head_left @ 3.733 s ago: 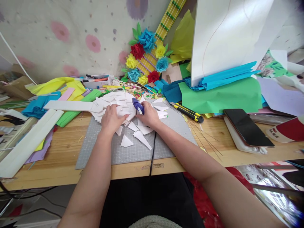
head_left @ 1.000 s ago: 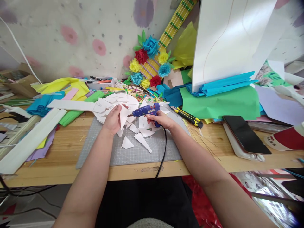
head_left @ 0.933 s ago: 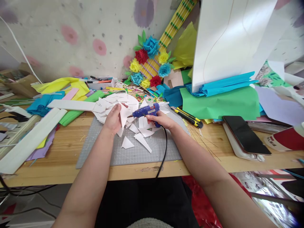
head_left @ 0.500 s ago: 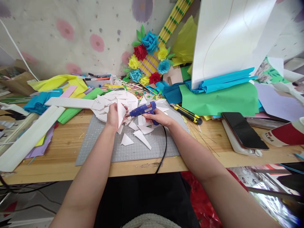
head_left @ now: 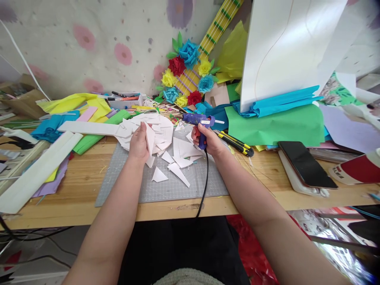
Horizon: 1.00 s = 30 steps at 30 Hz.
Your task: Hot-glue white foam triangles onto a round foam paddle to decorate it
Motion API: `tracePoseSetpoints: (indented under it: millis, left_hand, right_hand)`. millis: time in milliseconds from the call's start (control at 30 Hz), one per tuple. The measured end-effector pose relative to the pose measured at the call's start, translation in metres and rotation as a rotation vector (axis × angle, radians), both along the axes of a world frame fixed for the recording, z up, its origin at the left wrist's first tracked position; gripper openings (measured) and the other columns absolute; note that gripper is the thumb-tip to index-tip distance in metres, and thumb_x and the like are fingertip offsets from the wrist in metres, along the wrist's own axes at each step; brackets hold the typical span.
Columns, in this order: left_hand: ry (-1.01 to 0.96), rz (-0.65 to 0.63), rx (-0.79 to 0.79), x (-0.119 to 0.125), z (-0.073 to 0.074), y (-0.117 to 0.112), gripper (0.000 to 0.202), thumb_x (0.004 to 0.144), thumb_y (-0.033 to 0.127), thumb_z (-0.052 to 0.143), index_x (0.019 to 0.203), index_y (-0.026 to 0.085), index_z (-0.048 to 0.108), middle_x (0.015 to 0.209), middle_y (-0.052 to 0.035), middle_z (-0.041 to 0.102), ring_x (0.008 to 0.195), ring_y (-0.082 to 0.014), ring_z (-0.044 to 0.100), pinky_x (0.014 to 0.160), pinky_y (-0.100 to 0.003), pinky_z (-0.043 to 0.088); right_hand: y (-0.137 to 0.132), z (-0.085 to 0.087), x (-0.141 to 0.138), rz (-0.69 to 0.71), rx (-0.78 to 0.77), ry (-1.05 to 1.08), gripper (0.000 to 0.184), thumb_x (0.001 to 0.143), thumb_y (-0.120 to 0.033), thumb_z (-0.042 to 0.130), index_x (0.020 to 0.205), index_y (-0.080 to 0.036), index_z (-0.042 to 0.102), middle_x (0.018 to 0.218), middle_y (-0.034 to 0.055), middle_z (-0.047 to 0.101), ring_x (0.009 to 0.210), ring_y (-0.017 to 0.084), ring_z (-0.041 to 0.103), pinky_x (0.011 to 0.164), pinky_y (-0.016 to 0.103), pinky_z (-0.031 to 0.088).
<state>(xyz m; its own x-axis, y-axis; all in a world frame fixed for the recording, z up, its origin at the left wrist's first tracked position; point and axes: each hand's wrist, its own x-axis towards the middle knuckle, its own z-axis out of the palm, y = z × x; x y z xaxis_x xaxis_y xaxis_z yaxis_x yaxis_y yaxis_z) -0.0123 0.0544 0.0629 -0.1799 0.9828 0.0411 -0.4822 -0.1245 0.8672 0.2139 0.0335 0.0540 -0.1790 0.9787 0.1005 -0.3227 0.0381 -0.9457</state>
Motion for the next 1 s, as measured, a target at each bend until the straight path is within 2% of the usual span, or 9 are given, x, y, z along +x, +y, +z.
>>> tracePoseSetpoints:
  millis: [233, 333, 400, 500, 567, 733, 900, 1000]
  left_hand:
    - [-0.018, 0.016, 0.012, 0.000, -0.002, 0.002, 0.034, 0.057, 0.043, 0.086, 0.068, 0.016, 0.068, 0.071, -0.0006, 0.068, 0.074, -0.0126, 0.064, 0.075, -0.024, 0.052]
    - [0.002, 0.017, 0.018, 0.002, 0.000, -0.002, 0.031, 0.056, 0.037, 0.087, 0.069, 0.015, 0.070, 0.073, -0.0008, 0.068, 0.072, -0.0106, 0.063, 0.074, -0.022, 0.051]
    - [0.023, 0.007, 0.020, 0.005, 0.002, -0.006, 0.027, 0.058, 0.035, 0.086, 0.070, 0.015, 0.071, 0.075, -0.0009, 0.068, 0.073, -0.0101, 0.063, 0.074, -0.022, 0.051]
    - [0.044, -0.033, 0.014, 0.012, 0.003, -0.012, 0.024, 0.063, 0.035, 0.083, 0.072, 0.016, 0.071, 0.078, -0.0007, 0.068, 0.075, -0.0106, 0.063, 0.074, -0.023, 0.051]
    - [0.044, -0.068, 0.002, 0.018, 0.002, -0.015, 0.024, 0.063, 0.035, 0.083, 0.072, 0.016, 0.070, 0.076, -0.0004, 0.068, 0.075, -0.0111, 0.063, 0.074, -0.023, 0.050]
    - [-0.005, -0.126, -0.032, 0.026, -0.001, -0.018, 0.022, 0.062, 0.025, 0.084, 0.074, 0.016, 0.067, 0.077, 0.0008, 0.067, 0.074, -0.0086, 0.061, 0.073, -0.020, 0.048]
    - [-0.196, -0.211, -0.170, 0.023, 0.007, -0.020, 0.022, 0.070, 0.006, 0.074, 0.083, 0.017, 0.061, 0.070, 0.0035, 0.059, 0.067, -0.0044, 0.058, 0.068, -0.015, 0.047]
    - [-0.243, -0.242, -0.230, 0.021, 0.011, -0.020, 0.021, 0.072, -0.001, 0.066, 0.082, 0.016, 0.059, 0.070, 0.0026, 0.058, 0.066, -0.0039, 0.058, 0.066, -0.013, 0.047]
  right_hand:
    - [-0.002, -0.003, -0.005, 0.002, -0.050, -0.062, 0.051, 0.059, -0.067, 0.072, 0.065, -0.020, 0.054, 0.058, -0.0015, 0.053, 0.048, 0.008, 0.040, 0.045, 0.024, 0.033]
    - [-0.003, -0.001, -0.009, -0.007, -0.050, -0.090, 0.050, 0.061, -0.067, 0.071, 0.065, -0.020, 0.054, 0.060, -0.0012, 0.054, 0.049, 0.008, 0.041, 0.046, 0.025, 0.036]
    - [-0.005, 0.001, -0.015, -0.062, -0.048, -0.089, 0.050, 0.060, -0.066, 0.072, 0.069, -0.020, 0.055, 0.066, -0.0006, 0.057, 0.053, 0.009, 0.047, 0.050, 0.025, 0.039]
    - [-0.008, 0.004, -0.030, -0.124, -0.045, -0.072, 0.052, 0.051, -0.057, 0.081, 0.078, -0.021, 0.055, 0.076, -0.0003, 0.060, 0.068, 0.013, 0.058, 0.060, 0.027, 0.048]
    - [-0.010, 0.004, -0.041, -0.127, -0.060, -0.076, 0.056, 0.043, -0.048, 0.087, 0.080, -0.022, 0.054, 0.077, -0.0016, 0.059, 0.072, 0.015, 0.061, 0.065, 0.029, 0.050]
    - [-0.011, -0.003, -0.053, -0.157, -0.126, -0.118, 0.061, 0.037, -0.037, 0.089, 0.082, -0.021, 0.050, 0.071, -0.0055, 0.055, 0.061, 0.010, 0.053, 0.058, 0.027, 0.047]
    - [-0.001, -0.009, -0.042, -0.346, -0.113, -0.064, 0.059, 0.041, -0.036, 0.086, 0.083, -0.022, 0.047, 0.072, -0.0063, 0.053, 0.060, 0.009, 0.050, 0.056, 0.025, 0.045]
    - [0.003, -0.011, -0.037, -0.376, -0.100, -0.043, 0.059, 0.041, -0.036, 0.086, 0.083, -0.022, 0.047, 0.073, -0.0061, 0.053, 0.059, 0.009, 0.050, 0.056, 0.026, 0.045]
